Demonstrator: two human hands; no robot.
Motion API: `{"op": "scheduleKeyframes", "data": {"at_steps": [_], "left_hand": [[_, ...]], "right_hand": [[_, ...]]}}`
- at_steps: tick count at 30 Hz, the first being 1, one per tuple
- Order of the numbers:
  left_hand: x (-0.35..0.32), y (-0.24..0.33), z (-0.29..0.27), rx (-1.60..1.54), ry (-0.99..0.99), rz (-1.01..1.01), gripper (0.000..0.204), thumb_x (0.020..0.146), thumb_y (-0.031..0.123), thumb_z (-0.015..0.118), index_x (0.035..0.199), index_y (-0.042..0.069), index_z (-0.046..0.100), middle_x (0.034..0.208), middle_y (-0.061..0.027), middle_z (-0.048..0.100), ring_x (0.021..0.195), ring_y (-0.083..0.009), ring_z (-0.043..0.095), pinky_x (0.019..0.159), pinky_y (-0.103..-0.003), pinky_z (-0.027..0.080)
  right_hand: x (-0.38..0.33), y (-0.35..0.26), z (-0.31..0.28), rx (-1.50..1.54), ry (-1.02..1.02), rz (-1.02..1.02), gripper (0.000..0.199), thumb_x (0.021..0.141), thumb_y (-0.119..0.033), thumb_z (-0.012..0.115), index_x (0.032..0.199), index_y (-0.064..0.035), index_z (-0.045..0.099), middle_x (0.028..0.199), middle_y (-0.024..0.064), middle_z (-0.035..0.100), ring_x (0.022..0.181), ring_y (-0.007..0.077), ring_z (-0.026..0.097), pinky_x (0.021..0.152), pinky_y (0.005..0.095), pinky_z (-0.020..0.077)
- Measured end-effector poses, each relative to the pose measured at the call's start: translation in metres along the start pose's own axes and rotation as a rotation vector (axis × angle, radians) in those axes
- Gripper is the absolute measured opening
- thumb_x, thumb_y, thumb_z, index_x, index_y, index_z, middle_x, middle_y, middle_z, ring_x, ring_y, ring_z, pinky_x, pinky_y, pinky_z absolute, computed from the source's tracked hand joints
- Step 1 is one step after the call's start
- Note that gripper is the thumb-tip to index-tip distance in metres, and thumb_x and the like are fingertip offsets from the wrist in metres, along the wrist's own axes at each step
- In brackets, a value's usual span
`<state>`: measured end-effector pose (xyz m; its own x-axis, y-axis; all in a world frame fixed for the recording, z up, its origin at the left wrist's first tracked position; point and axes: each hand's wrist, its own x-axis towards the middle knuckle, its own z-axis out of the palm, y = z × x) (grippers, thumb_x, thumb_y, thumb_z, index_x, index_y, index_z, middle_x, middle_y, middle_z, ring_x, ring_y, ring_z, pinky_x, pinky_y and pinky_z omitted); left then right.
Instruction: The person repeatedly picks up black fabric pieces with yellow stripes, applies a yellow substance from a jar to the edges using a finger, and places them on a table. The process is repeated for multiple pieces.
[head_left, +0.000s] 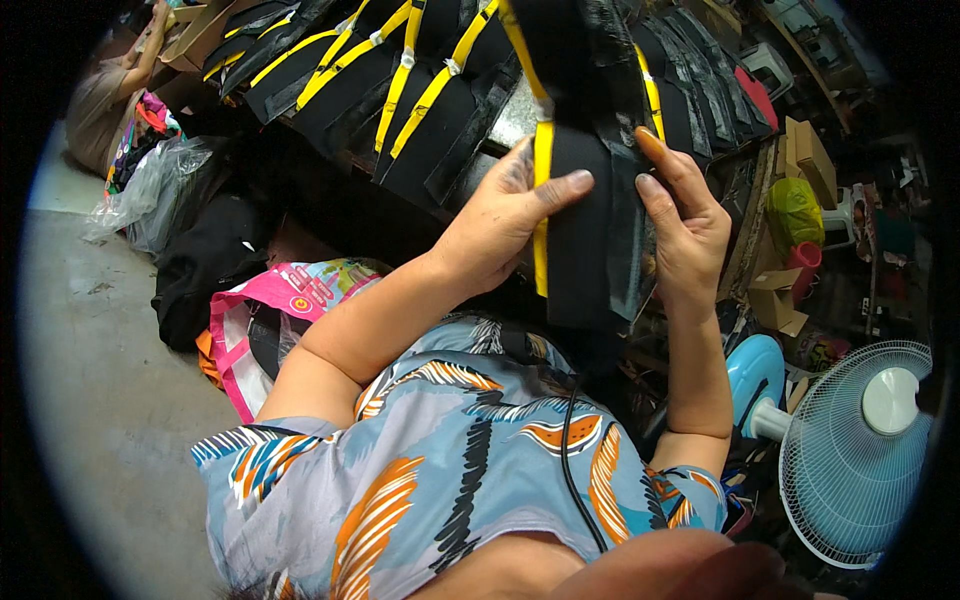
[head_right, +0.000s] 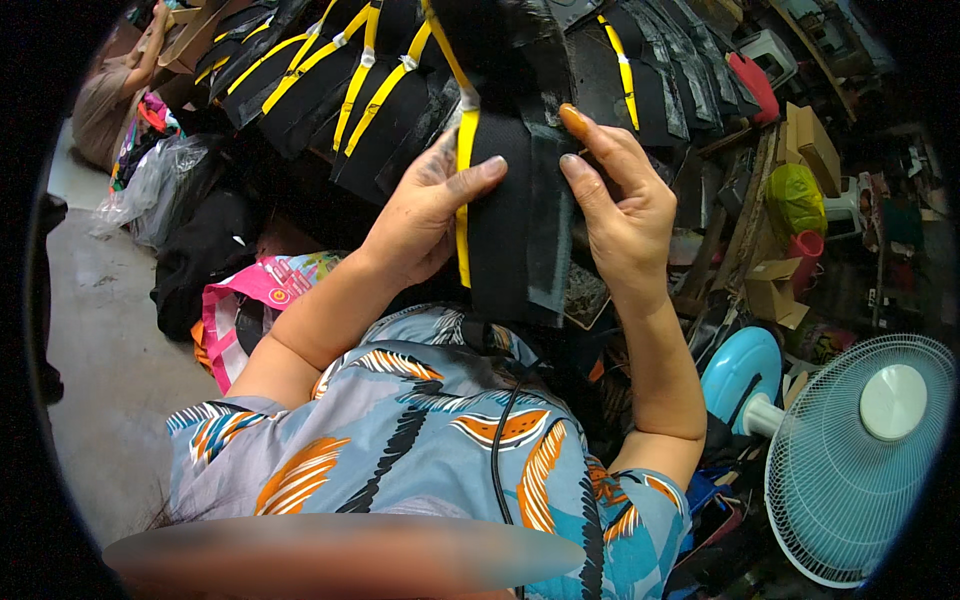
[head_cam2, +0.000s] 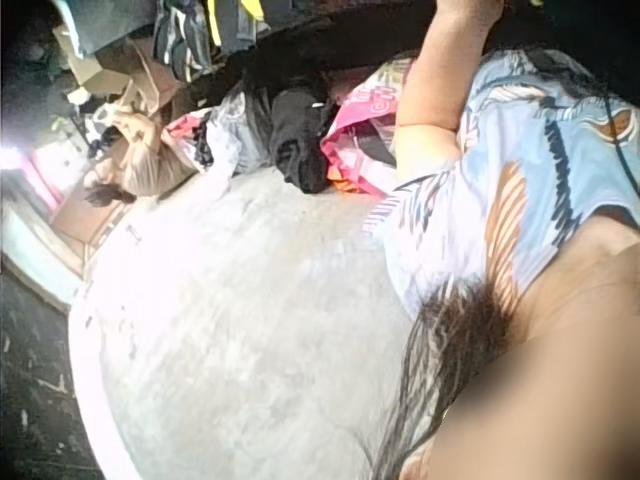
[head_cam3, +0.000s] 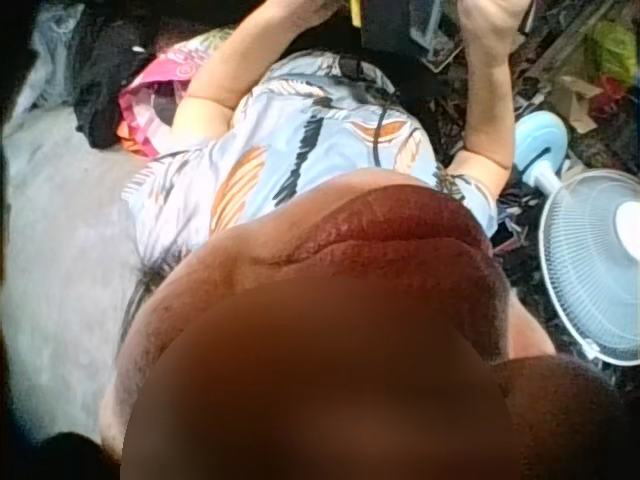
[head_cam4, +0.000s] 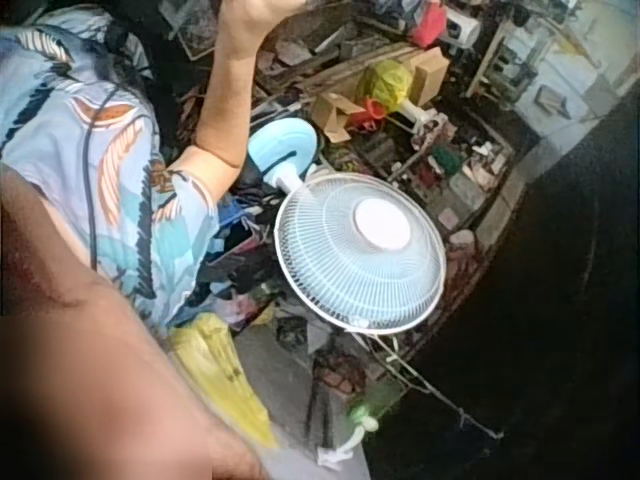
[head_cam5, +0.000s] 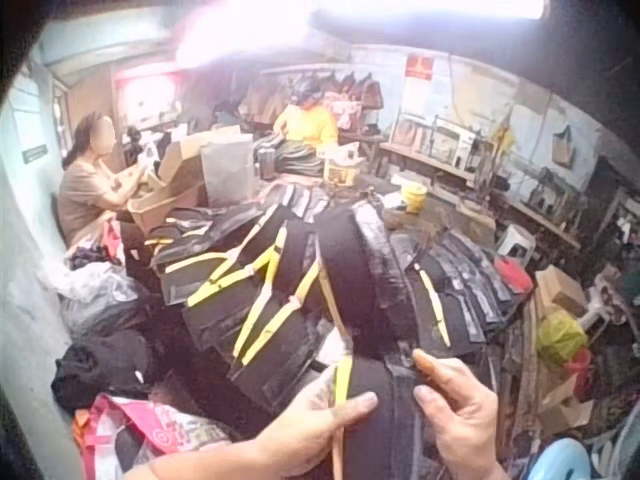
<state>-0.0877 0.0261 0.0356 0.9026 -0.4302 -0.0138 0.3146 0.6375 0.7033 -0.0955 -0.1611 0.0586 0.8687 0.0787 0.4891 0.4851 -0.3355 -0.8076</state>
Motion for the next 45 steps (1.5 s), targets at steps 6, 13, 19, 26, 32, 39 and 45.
{"op": "scheduleKeyframes", "data": {"at_steps": [6,13,19,26,32,39,45], "left_hand": [[0.0,0.007,-0.009,0.109,0.035,0.107,0.035,0.091,0.008,0.063,0.12,-0.006,0.051,0.104,-0.0145,0.066,0.088,-0.0173,0.069,0.078,-0.027,0.059],[0.006,0.015,-0.017,0.235,0.114,0.108,0.033,0.09,0.008,0.062,0.119,-0.007,0.054,0.101,-0.0133,0.067,0.086,-0.0157,0.069,0.076,-0.026,0.058],[0.003,0.008,-0.019,0.145,0.041,0.138,0.035,0.089,0.009,0.064,0.119,-0.007,0.054,0.096,-0.0127,0.068,0.084,-0.0147,0.069,0.077,-0.026,0.058],[0.005,0.008,-0.023,0.185,0.12,0.141,0.034,0.089,0.011,0.065,0.117,-0.006,0.055,0.094,-0.0119,0.068,0.081,-0.0151,0.069,0.077,-0.025,0.058],[0.006,0.002,-0.03,0.123,0.121,0.136,0.028,0.09,0.008,0.063,0.114,-0.004,0.054,0.094,-0.0127,0.068,0.081,-0.0161,0.069,0.074,-0.027,0.059],[0.01,0.021,-0.046,0.162,0.057,0.224,0.034,0.089,0.006,0.065,0.119,-0.002,0.051,0.105,-0.0135,0.066,0.089,-0.018,0.069,0.079,-0.031,0.06],[0.014,0.022,-0.042,0.226,-0.006,0.167,0.066,0.074,0.002,0.08,0.13,-0.002,0.045,0.11,-0.0135,0.065,0.096,-0.0216,0.068,0.085,-0.035,0.058]], "right_hand": [[0.016,0.0,-0.009,-0.907,-0.049,-0.404,0.07,0.09,-0.068,0.039,0.123,-0.012,0.067,0.091,0.0074,0.056,0.079,0.0224,0.057,0.066,0.0335,0.0489],[0.007,-0.008,-0.01,-0.856,-0.13,-0.523,0.069,0.087,-0.068,0.046,0.111,-0.0091,0.072,0.094,0.0077,0.057,0.075,0.0232,0.057,0.066,0.0338,0.0489],[0.018,-0.008,-0.018,-0.828,-0.028,-0.551,0.064,0.09,-0.067,0.043,0.114,-0.015,0.072,0.096,0.0069,0.055,0.071,0.019,0.054,0.06,0.0284,0.0469],[-0.005,0.006,-0.004,-0.331,-0.237,-0.217,0.069,0.093,-0.066,0.039,0.125,-0.0113,0.067,0.099,0.0119,0.057,0.075,0.0228,0.059,0.068,0.0305,0.0494],[-0.005,0.003,-0.014,-0.37,-0.287,-0.271,0.067,0.094,-0.064,0.04,0.112,-0.0085,0.073,0.096,0.0131,0.059,0.074,0.0239,0.059,0.068,0.0314,0.0485],[0.023,0.021,-0.044,-1.02,-0.251,-0.32,0.042,0.075,-0.051,0.072,0.096,-0.0147,0.077,0.114,0.0057,0.063,0.109,0.0249,0.056,0.087,0.0379,0.0474],[0.035,0.032,-0.02,-1.203,-0.376,-0.255,0.044,0.069,-0.055,0.075,0.091,-0.0174,0.078,0.122,0.0072,0.062,0.12,0.028,0.052,0.103,0.047,0.0347]]}}
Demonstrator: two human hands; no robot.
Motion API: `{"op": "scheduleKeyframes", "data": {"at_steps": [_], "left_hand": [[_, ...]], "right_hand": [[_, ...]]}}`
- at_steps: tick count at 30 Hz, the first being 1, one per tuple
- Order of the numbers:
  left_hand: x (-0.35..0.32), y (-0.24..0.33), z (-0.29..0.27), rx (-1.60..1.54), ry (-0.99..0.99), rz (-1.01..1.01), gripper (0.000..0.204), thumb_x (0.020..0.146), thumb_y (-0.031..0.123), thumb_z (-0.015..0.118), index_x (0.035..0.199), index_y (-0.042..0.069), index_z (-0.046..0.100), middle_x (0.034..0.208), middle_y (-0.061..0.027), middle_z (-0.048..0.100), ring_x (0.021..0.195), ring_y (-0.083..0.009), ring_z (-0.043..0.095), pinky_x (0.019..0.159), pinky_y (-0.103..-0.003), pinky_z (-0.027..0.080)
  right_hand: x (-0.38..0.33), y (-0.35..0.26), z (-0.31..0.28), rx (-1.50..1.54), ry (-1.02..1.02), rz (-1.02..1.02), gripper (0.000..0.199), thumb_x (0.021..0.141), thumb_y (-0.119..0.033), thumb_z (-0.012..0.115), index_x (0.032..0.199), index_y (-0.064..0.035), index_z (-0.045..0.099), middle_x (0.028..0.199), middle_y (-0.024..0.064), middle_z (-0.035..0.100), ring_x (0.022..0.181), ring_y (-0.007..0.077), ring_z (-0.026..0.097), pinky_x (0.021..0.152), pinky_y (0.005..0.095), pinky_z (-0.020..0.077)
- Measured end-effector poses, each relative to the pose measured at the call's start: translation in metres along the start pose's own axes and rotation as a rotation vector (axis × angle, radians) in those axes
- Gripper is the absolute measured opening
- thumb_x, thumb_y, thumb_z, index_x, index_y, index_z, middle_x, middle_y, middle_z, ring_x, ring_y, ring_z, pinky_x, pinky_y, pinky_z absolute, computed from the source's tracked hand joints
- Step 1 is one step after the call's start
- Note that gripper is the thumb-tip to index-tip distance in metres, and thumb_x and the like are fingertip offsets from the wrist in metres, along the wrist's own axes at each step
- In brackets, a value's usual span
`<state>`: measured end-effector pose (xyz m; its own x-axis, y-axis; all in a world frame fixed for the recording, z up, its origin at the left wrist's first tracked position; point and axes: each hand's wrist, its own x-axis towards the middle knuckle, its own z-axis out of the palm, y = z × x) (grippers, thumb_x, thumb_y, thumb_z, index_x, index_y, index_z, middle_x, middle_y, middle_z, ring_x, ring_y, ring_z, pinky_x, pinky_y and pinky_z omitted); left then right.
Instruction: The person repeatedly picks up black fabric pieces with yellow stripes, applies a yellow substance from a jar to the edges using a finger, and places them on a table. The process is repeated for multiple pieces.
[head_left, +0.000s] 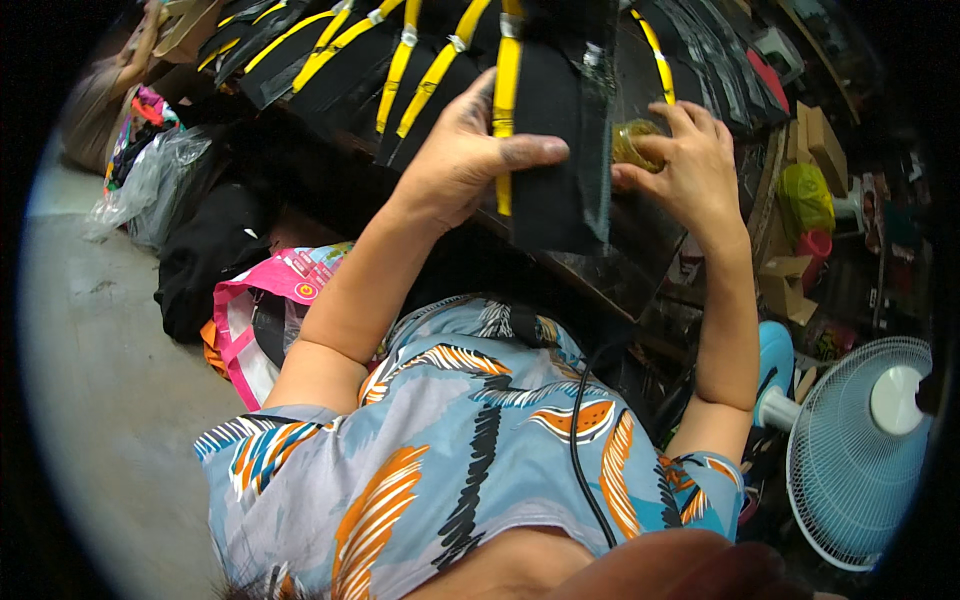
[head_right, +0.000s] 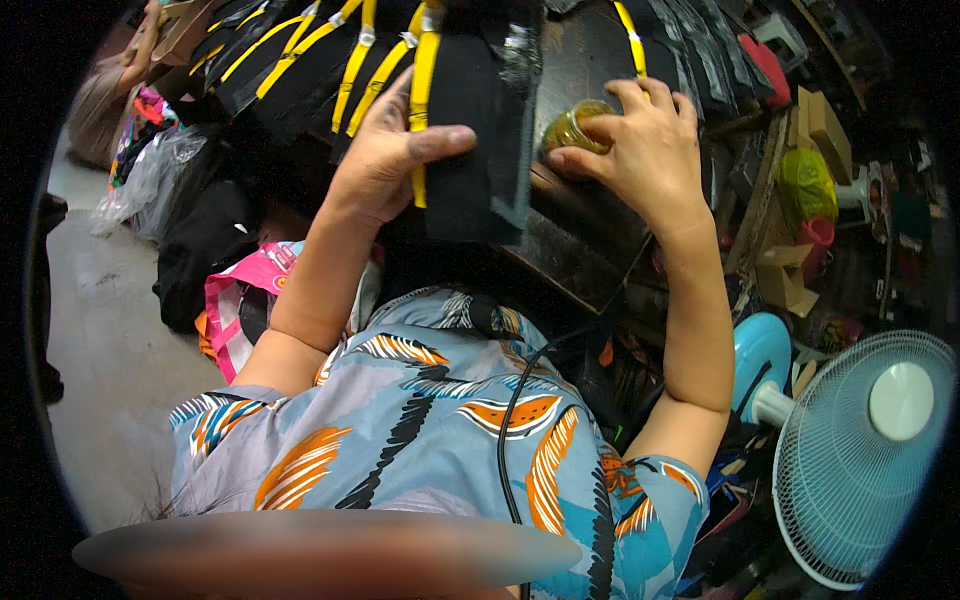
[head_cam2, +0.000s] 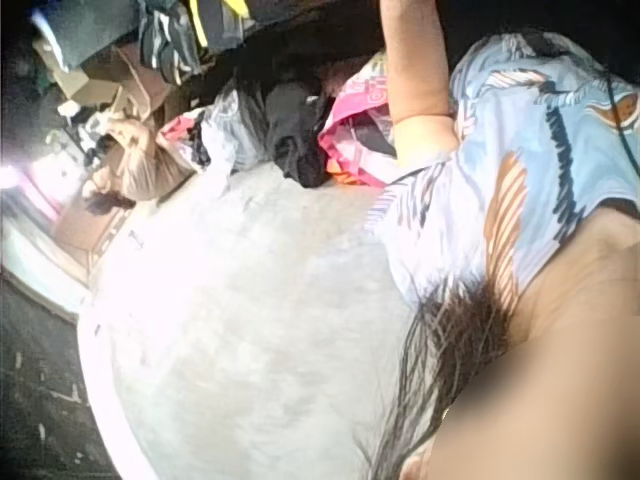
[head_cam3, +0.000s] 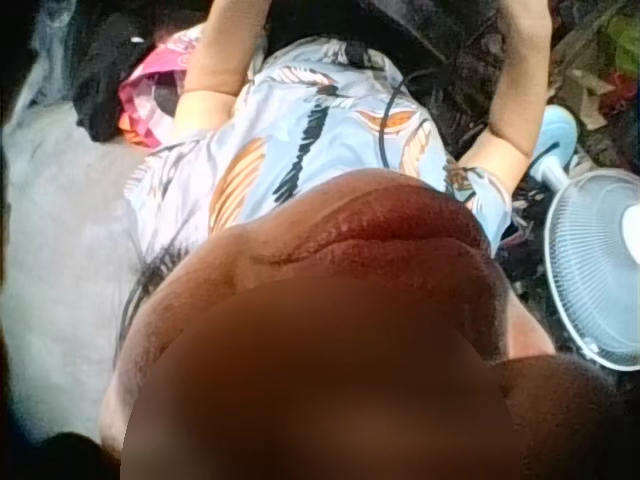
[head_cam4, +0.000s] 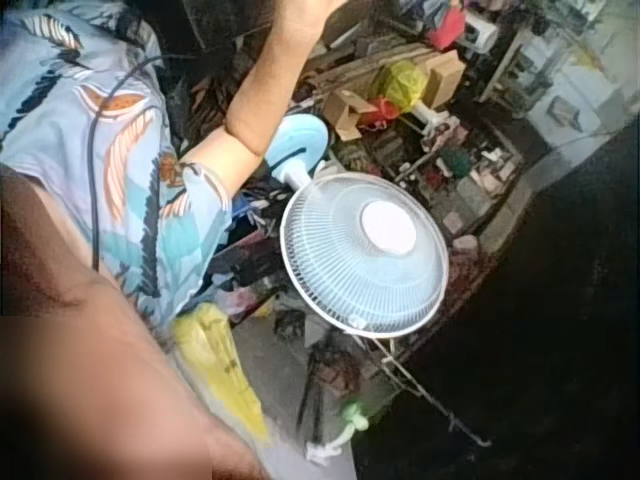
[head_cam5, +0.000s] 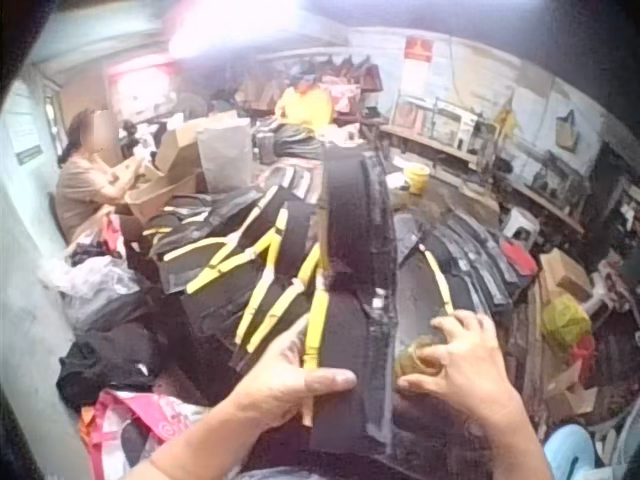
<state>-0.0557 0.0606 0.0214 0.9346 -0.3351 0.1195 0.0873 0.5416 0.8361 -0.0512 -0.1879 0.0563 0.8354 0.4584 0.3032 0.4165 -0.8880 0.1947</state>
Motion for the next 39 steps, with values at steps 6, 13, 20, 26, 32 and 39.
{"op": "scheduleKeyframes", "data": {"at_steps": [6,13,20,26,32,39], "left_hand": [[0.0,-0.004,0.003,-0.027,0.015,-0.031,0.06,0.084,0.003,0.069,0.136,-0.001,0.039,0.116,-0.0142,0.062,0.101,-0.0207,0.066,0.088,-0.036,0.057],[0.004,-0.008,0.009,-0.157,0.077,-0.021,0.042,0.086,0.0,0.061,0.126,-0.001,0.047,0.109,-0.0142,0.064,0.093,-0.0212,0.07,0.082,-0.034,0.06],[0.002,-0.008,0.017,-0.176,-0.037,-0.025,0.049,0.087,0.004,0.065,0.131,-0.001,0.045,0.109,-0.017,0.064,0.096,-0.0225,0.069,0.086,-0.034,0.059],[0.008,-0.011,0.016,-0.118,0.074,0.01,0.039,0.084,0.001,0.061,0.122,-0.001,0.05,0.103,-0.0139,0.067,0.085,-0.0198,0.071,0.076,-0.031,0.061],[0.007,-0.015,0.017,-0.109,-0.019,-0.01,0.047,0.087,0.004,0.063,0.13,-0.005,0.047,0.102,-0.0155,0.066,0.089,-0.0192,0.07,0.081,-0.03,0.06],[0.007,-0.013,0.018,-0.074,0.005,-0.001,0.043,0.087,0.004,0.061,0.127,-0.005,0.049,0.101,-0.0146,0.067,0.089,-0.0177,0.069,0.08,-0.029,0.059]], "right_hand": [[-0.013,0.0,-0.024,0.05,0.153,0.025,0.049,0.071,-0.057,0.071,0.092,-0.014,0.077,0.12,0.0074,0.062,0.118,0.028,0.052,0.102,0.0472,0.0325],[-0.024,-0.001,-0.034,0.483,0.223,0.113,0.041,0.076,-0.049,0.074,0.084,-0.009,0.074,0.113,0.0099,0.065,0.112,0.0282,0.055,0.099,0.0431,0.0357],[-0.02,-0.021,-0.02,1.123,0.111,0.189,0.107,0.086,-0.082,0.004,0.131,-0.0022,0.06,0.111,0.0089,0.054,0.097,0.0188,0.05,0.09,0.033,0.0373],[-0.035,-0.038,-0.031,1.038,0.083,-0.01,0.097,0.089,-0.079,0.019,0.125,-0.0017,0.064,0.109,0.0121,0.053,0.09,0.0197,0.053,0.082,0.029,0.0409],[-0.027,-0.028,-0.023,0.987,0.187,0.065,0.099,0.088,-0.08,0.018,0.125,-0.001,0.064,0.109,0.0132,0.053,0.088,0.0192,0.05,0.081,0.0297,0.0412],[-0.024,-0.023,-0.015,0.917,0.209,-0.004,0.095,0.089,-0.08,0.018,0.124,-0.0053,0.066,0.106,0.0114,0.053,0.083,0.0175,0.048,0.078,0.0288,0.041]]}}
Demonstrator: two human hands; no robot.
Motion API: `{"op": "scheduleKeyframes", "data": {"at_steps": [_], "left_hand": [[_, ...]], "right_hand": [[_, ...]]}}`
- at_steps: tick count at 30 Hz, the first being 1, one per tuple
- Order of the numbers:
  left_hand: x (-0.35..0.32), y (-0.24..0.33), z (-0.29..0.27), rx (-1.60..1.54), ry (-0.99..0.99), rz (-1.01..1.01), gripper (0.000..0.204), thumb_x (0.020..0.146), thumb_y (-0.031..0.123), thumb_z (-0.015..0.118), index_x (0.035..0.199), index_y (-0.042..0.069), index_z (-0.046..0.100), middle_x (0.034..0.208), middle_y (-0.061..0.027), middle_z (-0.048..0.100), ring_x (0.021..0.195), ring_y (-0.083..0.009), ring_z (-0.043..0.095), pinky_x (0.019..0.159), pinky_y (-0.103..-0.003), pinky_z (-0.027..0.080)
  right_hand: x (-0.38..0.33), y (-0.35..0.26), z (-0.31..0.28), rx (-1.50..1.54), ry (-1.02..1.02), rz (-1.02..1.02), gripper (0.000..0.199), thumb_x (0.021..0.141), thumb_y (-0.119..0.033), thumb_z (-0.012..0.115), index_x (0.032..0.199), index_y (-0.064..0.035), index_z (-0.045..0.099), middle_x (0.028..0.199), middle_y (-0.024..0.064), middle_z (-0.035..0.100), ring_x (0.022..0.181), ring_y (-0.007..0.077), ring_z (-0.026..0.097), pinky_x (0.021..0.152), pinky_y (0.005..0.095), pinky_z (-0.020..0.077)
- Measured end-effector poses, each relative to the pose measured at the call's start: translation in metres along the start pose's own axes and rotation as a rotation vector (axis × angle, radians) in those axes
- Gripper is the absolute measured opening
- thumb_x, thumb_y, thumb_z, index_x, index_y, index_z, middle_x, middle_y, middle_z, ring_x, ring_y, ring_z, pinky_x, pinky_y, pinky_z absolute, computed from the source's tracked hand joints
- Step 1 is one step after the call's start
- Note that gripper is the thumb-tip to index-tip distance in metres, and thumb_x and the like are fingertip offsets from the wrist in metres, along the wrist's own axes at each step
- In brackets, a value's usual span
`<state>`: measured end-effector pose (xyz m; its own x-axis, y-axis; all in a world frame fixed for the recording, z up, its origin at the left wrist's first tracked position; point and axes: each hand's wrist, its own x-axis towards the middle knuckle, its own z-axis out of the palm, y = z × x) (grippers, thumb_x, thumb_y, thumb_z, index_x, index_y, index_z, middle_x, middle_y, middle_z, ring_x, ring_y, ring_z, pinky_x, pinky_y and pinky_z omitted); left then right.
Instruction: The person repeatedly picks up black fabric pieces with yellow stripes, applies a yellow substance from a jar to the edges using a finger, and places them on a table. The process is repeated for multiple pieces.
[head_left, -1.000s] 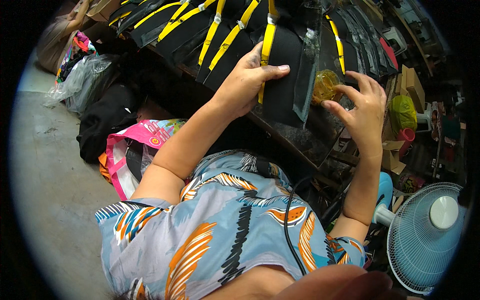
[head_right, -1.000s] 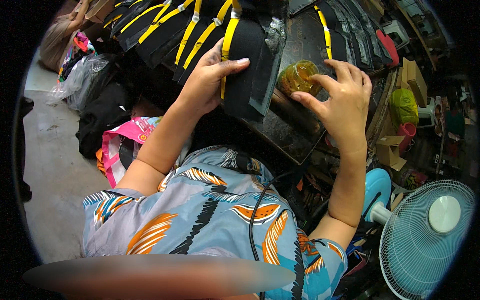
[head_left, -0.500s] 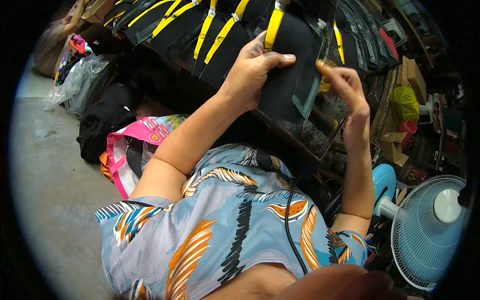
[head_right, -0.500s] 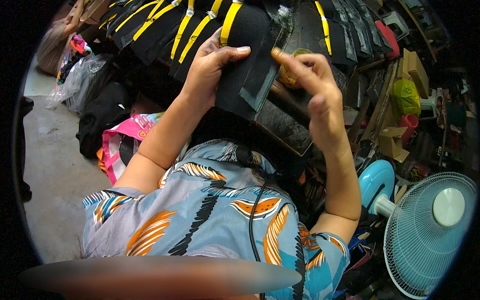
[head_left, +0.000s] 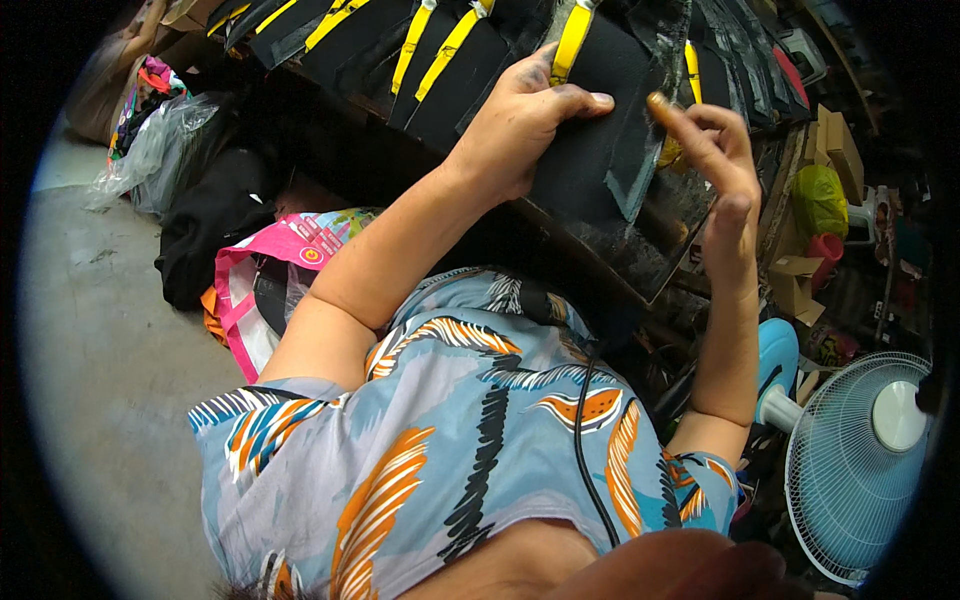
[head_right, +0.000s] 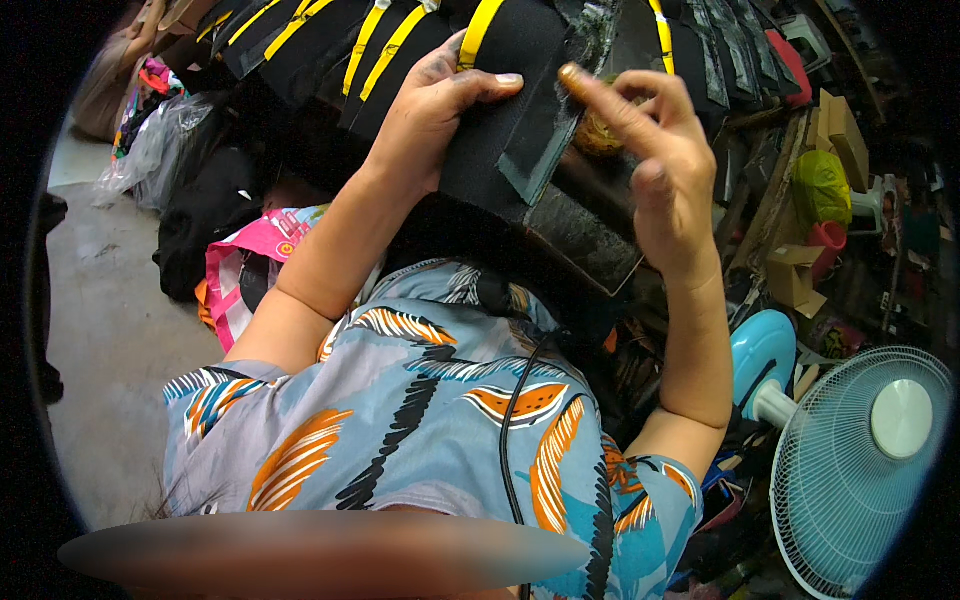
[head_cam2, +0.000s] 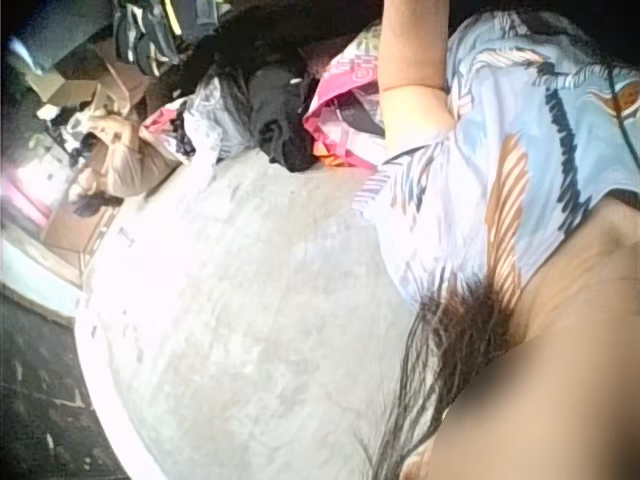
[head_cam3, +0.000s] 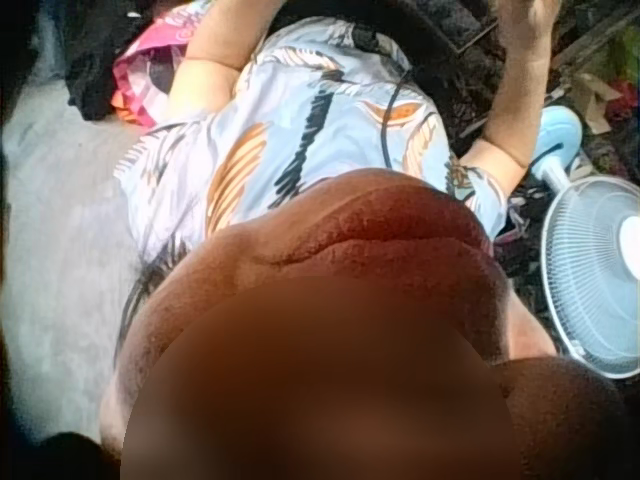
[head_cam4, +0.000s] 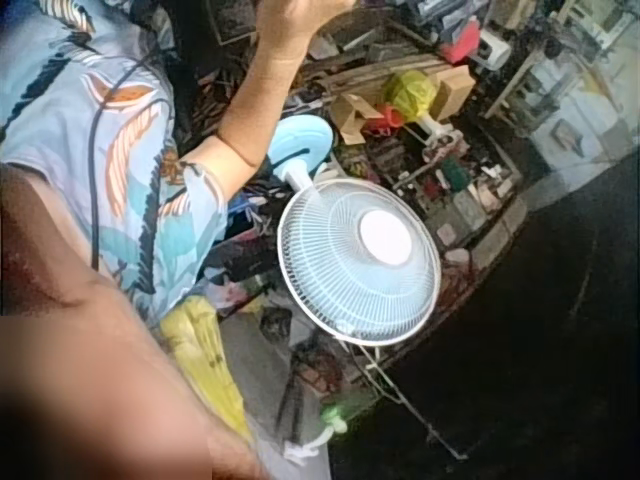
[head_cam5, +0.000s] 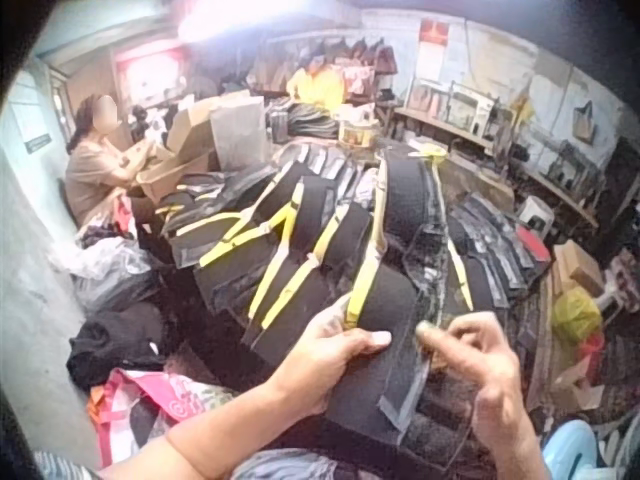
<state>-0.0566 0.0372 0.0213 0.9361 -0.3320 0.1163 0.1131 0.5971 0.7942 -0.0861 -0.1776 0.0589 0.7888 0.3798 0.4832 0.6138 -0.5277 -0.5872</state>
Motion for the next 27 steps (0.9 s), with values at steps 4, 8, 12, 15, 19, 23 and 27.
{"op": "scheduleKeyframes", "data": {"at_steps": [4,8,12,15,19,23,27], "left_hand": [[0.002,-0.004,-0.002,0.025,-0.01,0.029,0.038,0.087,0.004,0.061,0.124,-0.004,0.052,0.099,-0.0126,0.067,0.089,-0.0172,0.069,0.08,-0.03,0.059],[0.006,-0.006,-0.005,0.002,0.019,0.033,0.035,0.087,0.003,0.06,0.121,-0.002,0.054,0.097,-0.0117,0.067,0.089,-0.0173,0.069,0.079,-0.029,0.059],[0.005,-0.002,-0.008,-0.08,-0.01,-0.074,0.032,0.091,0.004,0.055,0.123,-0.001,0.053,0.107,-0.0063,0.065,0.092,-0.012,0.063,0.085,-0.026,0.051],[0.006,-0.003,-0.005,-0.082,0.033,-0.055,0.042,0.085,-0.005,0.054,0.126,0.001,0.05,0.105,-0.0068,0.065,0.087,-0.0125,0.064,0.078,-0.026,0.053],[0.006,-0.005,-0.004,-0.053,0.023,-0.024,0.04,0.086,-0.004,0.055,0.125,0.001,0.051,0.104,-0.0067,0.065,0.087,-0.0124,0.064,0.079,-0.026,0.053],[0.005,-0.003,-0.006,-0.101,0.037,-0.048,0.04,0.086,-0.005,0.055,0.125,0.001,0.051,0.103,-0.0066,0.065,0.086,-0.0132,0.065,0.076,-0.027,0.055],[0.003,0.002,-0.005,-0.041,0.048,-0.084,0.041,0.086,-0.005,0.055,0.126,0.0,0.051,0.104,-0.0074,0.066,0.086,-0.0151,0.066,0.076,-0.029,0.056]], "right_hand": [[0.001,-0.004,0.002,0.024,-0.023,-0.02,0.094,0.088,-0.079,0.02,0.12,-0.0054,0.069,0.1,0.0106,0.053,0.078,0.0166,0.048,0.073,0.028,0.0409],[-0.011,-0.014,0.002,-0.16,-0.106,-0.213,0.089,0.085,-0.081,0.023,0.112,-0.0125,0.074,0.093,0.006,0.055,0.071,0.0174,0.047,0.069,0.0295,0.0385],[-0.013,-0.016,-0.004,-0.33,-0.077,-0.3,0.089,0.079,-0.084,0.026,0.109,-0.0161,0.076,0.095,0.0037,0.057,0.069,0.0152,0.046,0.07,0.0294,0.0365],[-0.007,-0.015,-0.004,-0.383,-0.039,-0.312,0.083,0.079,-0.082,0.032,0.108,-0.0182,0.076,0.096,0.0027,0.057,0.069,0.0146,0.047,0.071,0.0295,0.0367],[-0.006,-0.015,0.002,-0.406,-0.077,-0.417,0.077,0.079,-0.08,0.036,0.107,-0.0209,0.076,0.093,0.002,0.056,0.07,0.0148,0.047,0.071,0.0292,0.0366],[-0.012,-0.013,-0.003,-0.247,-0.096,-0.295,0.079,0.083,-0.08,0.033,0.104,-0.0183,0.077,0.094,0.0047,0.054,0.074,0.0161,0.045,0.07,0.029,0.0367],[-0.01,-0.008,-0.01,-0.13,0.027,-0.167,0.079,0.088,-0.076,0.029,0.107,-0.0153,0.076,0.104,0.0066,0.053,0.077,0.0163,0.047,0.073,0.0304,0.0384]]}}
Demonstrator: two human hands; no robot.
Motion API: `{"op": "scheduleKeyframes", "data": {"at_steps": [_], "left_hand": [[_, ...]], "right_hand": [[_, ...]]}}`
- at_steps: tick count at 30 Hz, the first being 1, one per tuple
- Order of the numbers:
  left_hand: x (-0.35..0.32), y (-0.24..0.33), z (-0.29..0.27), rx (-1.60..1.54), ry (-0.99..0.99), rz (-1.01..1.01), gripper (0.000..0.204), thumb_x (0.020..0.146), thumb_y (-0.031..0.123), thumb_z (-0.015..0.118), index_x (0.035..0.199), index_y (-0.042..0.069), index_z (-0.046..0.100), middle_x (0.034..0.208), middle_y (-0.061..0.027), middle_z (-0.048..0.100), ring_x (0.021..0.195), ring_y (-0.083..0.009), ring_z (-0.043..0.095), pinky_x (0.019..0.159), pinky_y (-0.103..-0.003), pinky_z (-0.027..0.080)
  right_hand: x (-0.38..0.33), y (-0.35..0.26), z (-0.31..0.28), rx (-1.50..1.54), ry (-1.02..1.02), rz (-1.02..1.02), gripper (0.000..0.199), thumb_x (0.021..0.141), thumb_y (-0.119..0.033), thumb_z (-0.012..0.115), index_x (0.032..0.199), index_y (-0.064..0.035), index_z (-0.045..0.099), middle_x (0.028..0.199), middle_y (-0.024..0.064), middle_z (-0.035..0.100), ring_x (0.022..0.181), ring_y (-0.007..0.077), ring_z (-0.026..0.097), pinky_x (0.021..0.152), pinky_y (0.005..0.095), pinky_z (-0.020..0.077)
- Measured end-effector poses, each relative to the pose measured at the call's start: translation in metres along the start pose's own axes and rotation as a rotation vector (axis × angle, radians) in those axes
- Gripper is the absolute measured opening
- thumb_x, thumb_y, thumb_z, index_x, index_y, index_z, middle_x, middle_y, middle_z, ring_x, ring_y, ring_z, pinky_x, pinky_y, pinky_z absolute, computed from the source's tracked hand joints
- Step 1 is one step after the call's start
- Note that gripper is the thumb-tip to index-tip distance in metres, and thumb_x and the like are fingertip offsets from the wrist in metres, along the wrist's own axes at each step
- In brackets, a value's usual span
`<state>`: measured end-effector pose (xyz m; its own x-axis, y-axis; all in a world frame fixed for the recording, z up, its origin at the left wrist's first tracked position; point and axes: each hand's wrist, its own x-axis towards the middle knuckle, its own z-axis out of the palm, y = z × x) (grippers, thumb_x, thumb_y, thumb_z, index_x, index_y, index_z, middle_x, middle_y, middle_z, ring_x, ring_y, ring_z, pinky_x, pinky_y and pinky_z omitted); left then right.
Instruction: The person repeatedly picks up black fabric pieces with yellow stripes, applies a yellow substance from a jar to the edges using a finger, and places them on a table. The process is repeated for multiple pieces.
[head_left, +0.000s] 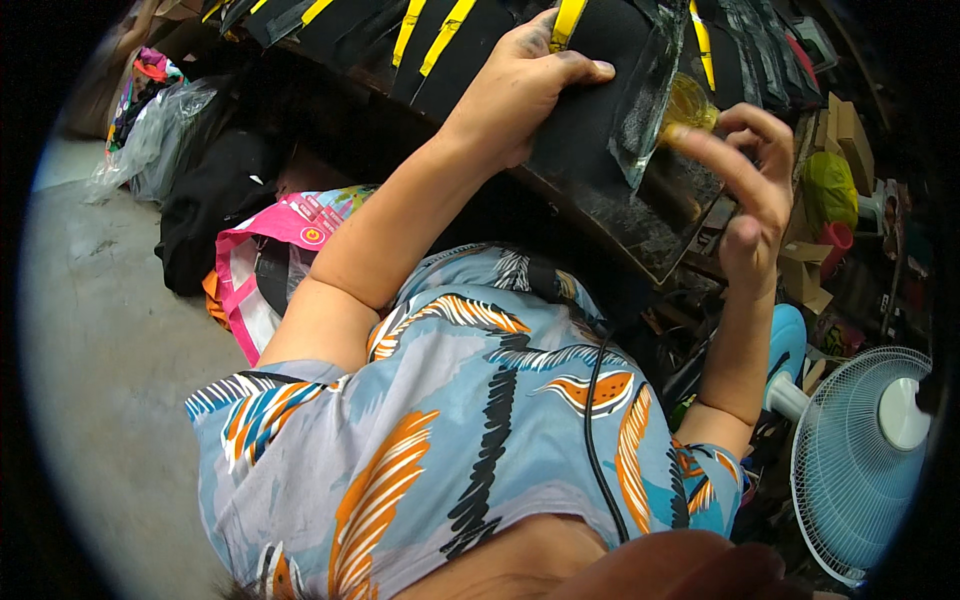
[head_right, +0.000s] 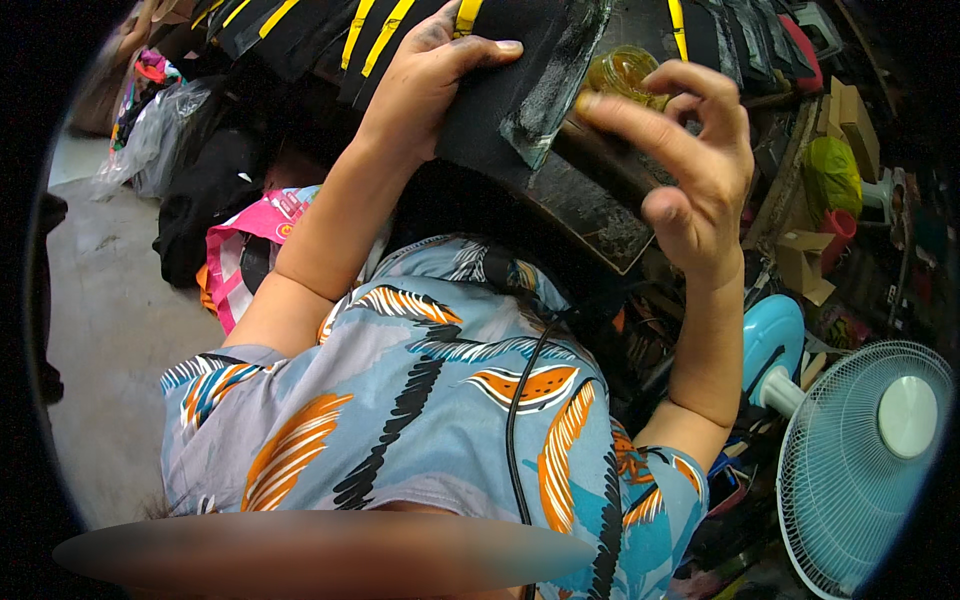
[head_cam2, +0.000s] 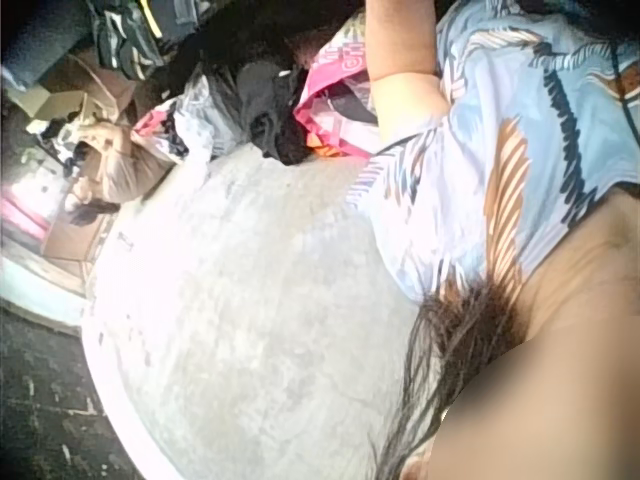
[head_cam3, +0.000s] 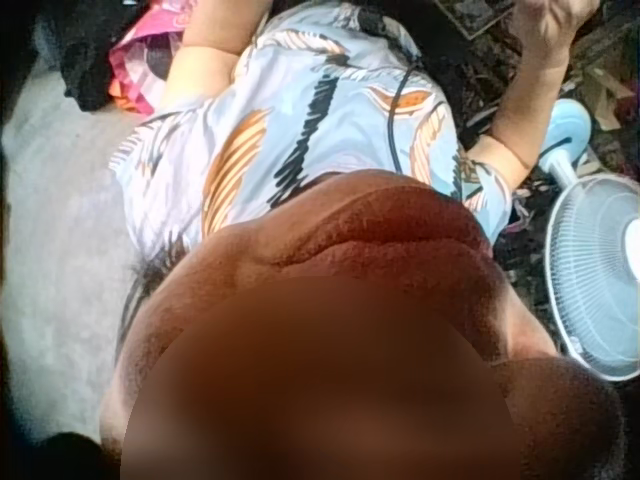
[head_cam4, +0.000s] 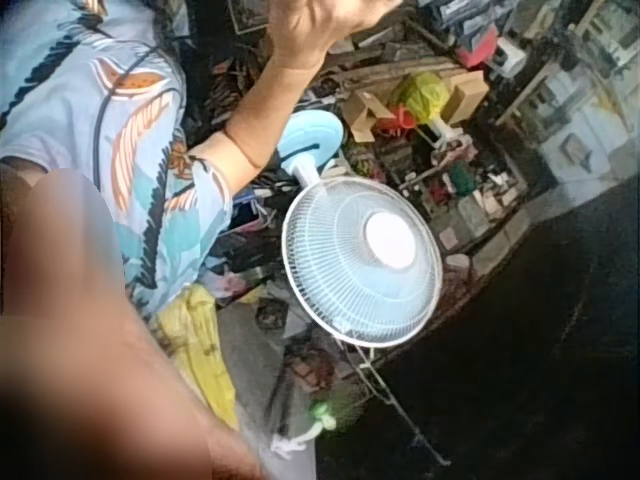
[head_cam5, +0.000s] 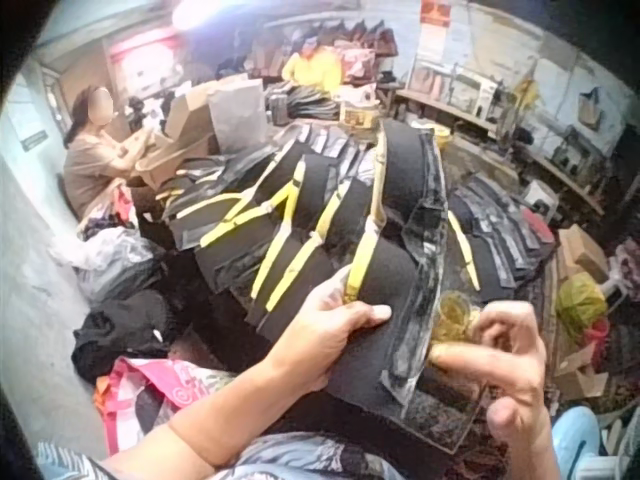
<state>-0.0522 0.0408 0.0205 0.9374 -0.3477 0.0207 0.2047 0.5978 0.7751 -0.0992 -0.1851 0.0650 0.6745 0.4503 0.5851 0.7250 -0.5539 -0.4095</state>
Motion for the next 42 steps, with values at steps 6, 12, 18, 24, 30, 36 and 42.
{"op": "scheduleKeyframes", "data": {"at_steps": [6,12,18,24,30,36,42], "left_hand": [[-0.003,0.004,0.0,0.008,0.109,0.01,0.042,0.085,-0.005,0.057,0.126,0.0,0.05,0.105,-0.0088,0.066,0.086,-0.0163,0.067,0.077,-0.029,0.057],[-0.002,0.013,-0.016,0.062,0.106,0.05,0.038,0.083,-0.003,0.059,0.12,-0.002,0.054,0.103,-0.0091,0.066,0.089,-0.0177,0.067,0.078,-0.032,0.057],[-0.001,0.004,-0.019,0.135,0.035,0.171,0.035,0.087,0.001,0.059,0.121,-0.002,0.052,0.099,-0.0125,0.067,0.087,-0.0167,0.069,0.078,-0.028,0.059],[0.001,-0.003,-0.017,0.103,0.049,0.138,0.044,0.084,0.002,0.063,0.125,-0.001,0.05,0.104,-0.0123,0.066,0.085,-0.0165,0.069,0.075,-0.027,0.059],[0.003,-0.007,-0.014,0.088,0.037,0.169,0.043,0.085,0.002,0.061,0.126,-0.003,0.049,0.102,-0.0126,0.067,0.088,-0.0166,0.069,0.078,-0.027,0.059],[0.001,-0.002,-0.014,0.07,0.088,0.126,0.04,0.083,0.0,0.061,0.122,-0.002,0.052,0.103,-0.0115,0.066,0.087,-0.0167,0.069,0.076,-0.027,0.058],[-0.007,-0.004,0.003,0.065,-0.036,0.152,0.041,0.084,0.0,0.06,0.124,-0.004,0.051,0.104,-0.0115,0.066,0.089,-0.0166,0.068,0.08,-0.028,0.058]], "right_hand": [[0.002,-0.008,0.012,-0.563,0.027,-0.311,0.065,0.082,-0.073,0.043,0.11,-0.0242,0.075,0.106,0.0011,0.057,0.07,0.0129,0.051,0.078,0.0301,0.0399],[0.005,0.019,-0.013,-0.462,-0.059,0.045,0.049,0.082,-0.059,0.061,0.101,-0.0166,0.074,0.114,0.0046,0.061,0.094,0.0227,0.059,0.086,0.0388,0.0407],[0.002,0.049,0.001,-0.721,-0.118,-0.022,0.041,0.08,-0.054,0.066,0.087,-0.014,0.073,0.114,0.0049,0.061,0.104,0.026,0.057,0.093,0.0415,0.0389],[0.017,0.044,0.005,-0.219,0.041,0.223,0.038,0.085,-0.046,0.066,0.08,-0.0086,0.07,0.112,0.0089,0.062,0.109,0.0258,0.054,0.094,0.0387,0.0386],[0.006,0.008,0.026,0.297,-0.063,0.287,0.081,0.095,-0.067,0.03,0.126,-0.0002,0.062,0.112,0.014,0.053,0.103,0.0245,0.052,0.093,0.0336,0.0383],[0.003,-0.013,0.023,0.118,-0.148,0.086,0.082,0.093,-0.07,0.026,0.12,-0.0046,0.068,0.099,0.0103,0.056,0.084,0.0231,0.051,0.076,0.0329,0.0385],[0.021,0.004,0.022,-0.521,0.004,-0.089,0.073,0.09,-0.072,0.032,0.123,-0.0172,0.068,0.1,0.0033,0.056,0.083,0.0191,0.053,0.08,0.035,0.0361]]}}
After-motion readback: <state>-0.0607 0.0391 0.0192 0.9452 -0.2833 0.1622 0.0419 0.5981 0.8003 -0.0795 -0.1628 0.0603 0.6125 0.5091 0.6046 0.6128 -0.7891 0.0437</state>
